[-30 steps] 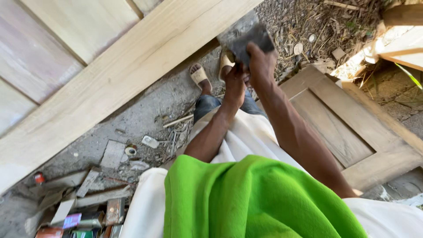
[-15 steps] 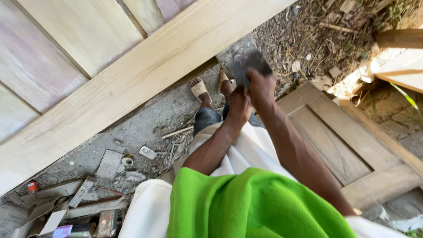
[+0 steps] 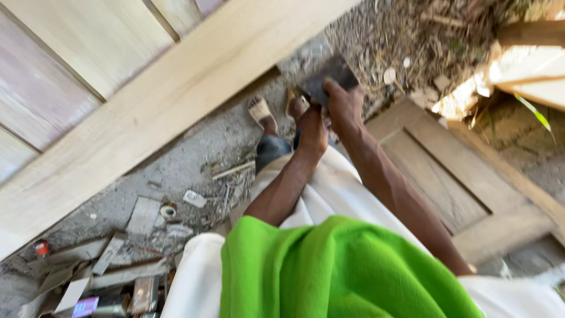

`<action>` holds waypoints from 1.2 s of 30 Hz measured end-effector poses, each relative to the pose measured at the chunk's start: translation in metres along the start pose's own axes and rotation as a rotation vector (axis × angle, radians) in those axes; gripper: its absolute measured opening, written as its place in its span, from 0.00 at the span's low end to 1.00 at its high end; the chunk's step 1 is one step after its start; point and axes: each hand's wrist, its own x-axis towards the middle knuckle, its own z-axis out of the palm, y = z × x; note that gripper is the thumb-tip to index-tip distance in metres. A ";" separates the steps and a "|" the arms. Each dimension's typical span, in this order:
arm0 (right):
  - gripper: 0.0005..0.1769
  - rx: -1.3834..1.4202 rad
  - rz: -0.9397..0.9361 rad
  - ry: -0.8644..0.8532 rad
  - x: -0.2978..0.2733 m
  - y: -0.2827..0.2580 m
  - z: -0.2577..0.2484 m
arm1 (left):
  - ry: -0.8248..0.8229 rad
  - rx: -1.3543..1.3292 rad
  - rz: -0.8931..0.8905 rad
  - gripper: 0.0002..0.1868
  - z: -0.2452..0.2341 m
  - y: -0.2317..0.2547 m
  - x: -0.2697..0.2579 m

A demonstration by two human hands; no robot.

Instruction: The person sands the surface and edges of a wooden door using small pieces of sandpaper held in both hands, moving them across the wood panels and framing.

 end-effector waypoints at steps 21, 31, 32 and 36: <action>0.17 0.090 -0.024 -0.117 -0.007 0.014 -0.003 | 0.330 0.148 -0.210 0.12 -0.016 0.003 -0.014; 0.23 -0.020 0.047 -0.128 -0.018 -0.011 0.016 | 0.467 -0.107 -0.212 0.09 -0.010 0.025 -0.001; 0.21 -0.022 -0.087 -0.120 -0.016 -0.006 0.016 | 0.435 0.172 -0.249 0.12 -0.009 0.025 -0.003; 0.18 -0.067 0.000 -0.055 -0.011 0.016 0.002 | 0.387 0.331 0.030 0.03 0.005 0.026 -0.023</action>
